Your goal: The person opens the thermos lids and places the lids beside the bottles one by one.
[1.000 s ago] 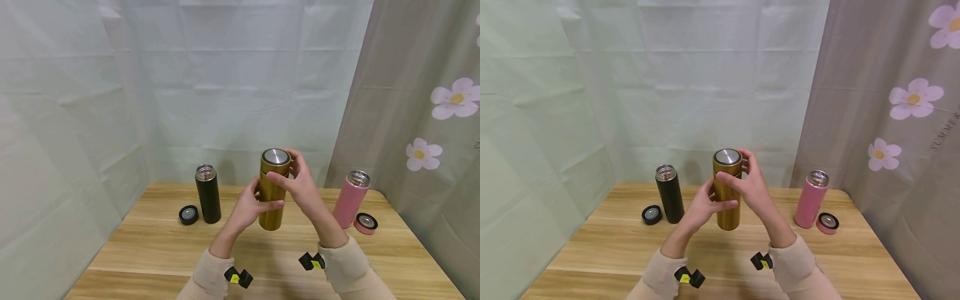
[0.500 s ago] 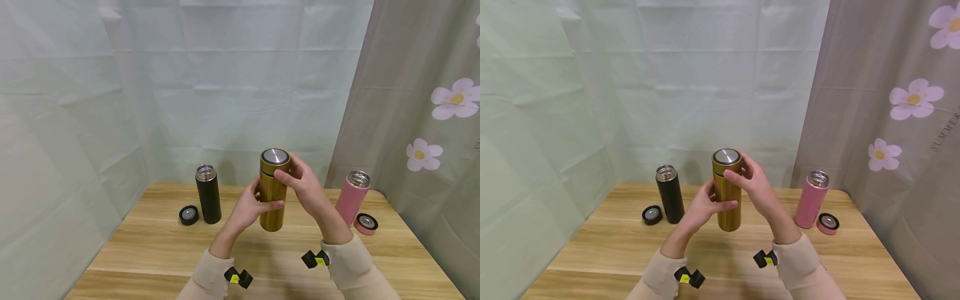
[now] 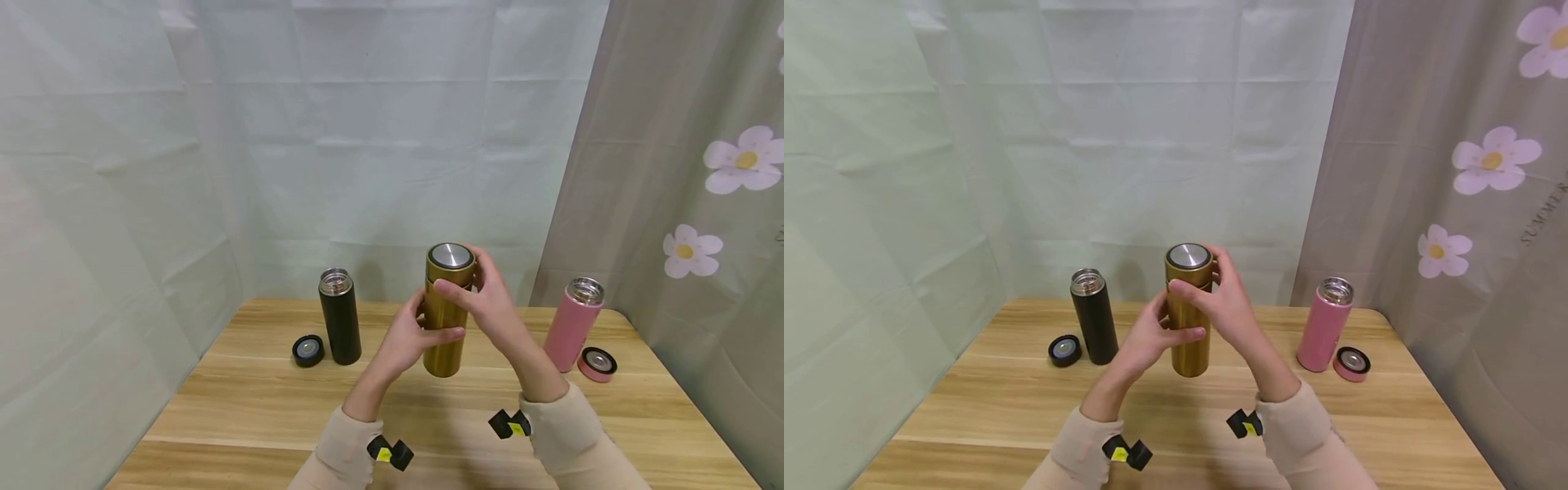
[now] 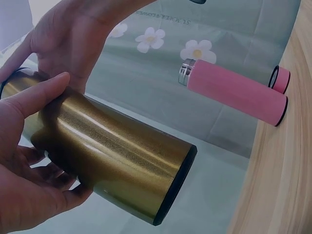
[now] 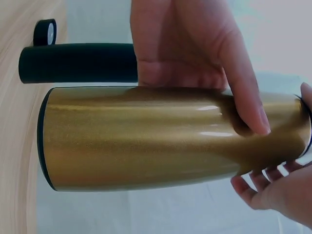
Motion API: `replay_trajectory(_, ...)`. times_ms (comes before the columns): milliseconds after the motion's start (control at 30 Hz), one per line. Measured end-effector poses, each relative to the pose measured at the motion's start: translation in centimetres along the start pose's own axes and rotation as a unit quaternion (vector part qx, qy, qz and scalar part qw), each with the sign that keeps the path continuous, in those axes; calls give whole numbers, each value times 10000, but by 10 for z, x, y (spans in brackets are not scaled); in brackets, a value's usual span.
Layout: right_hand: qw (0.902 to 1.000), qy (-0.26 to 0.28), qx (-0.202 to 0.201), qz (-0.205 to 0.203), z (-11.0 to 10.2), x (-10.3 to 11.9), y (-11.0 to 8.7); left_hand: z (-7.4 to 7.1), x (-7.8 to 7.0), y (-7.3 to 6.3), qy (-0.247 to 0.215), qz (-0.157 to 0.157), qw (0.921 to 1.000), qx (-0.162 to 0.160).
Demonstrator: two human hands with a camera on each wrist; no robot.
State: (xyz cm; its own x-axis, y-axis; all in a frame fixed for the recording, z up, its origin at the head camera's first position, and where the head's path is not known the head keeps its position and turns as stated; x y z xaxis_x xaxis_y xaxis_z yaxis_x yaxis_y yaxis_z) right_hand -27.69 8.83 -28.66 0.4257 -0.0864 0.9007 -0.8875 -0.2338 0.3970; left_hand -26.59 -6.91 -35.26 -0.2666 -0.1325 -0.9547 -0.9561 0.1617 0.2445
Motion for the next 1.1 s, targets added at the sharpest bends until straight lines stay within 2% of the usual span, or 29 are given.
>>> replay_trajectory(300,9986,280,448,-100,-4,4,0,0,-1,1,-124,73,9999,21)
replay_trajectory(633,9998,-209,43,-31,0,5,3,-1,-1,2,-41,24,10000,-28)
replay_trajectory(767,9998,-189,4,-33,0,8,2,-1,-1,0,20,67,10000,-22)
replay_trajectory(1100,9979,479,442,12,-6,7,2,0,0,0,-59,96,9999,53)
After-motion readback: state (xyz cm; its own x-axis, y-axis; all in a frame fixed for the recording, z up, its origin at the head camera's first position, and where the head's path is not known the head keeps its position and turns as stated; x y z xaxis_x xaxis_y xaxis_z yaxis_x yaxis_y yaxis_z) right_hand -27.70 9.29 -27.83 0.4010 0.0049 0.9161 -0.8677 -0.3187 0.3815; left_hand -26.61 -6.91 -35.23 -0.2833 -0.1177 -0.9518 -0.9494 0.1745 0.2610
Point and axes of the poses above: each hand's wrist, its own y-axis towards the middle knuckle, its own z-axis out of the palm, x = y × z, the point moved 3 cm from there along y, towards the middle knuckle, and after that the axes turned 4 degrees about -x, right-handed, at the moved point
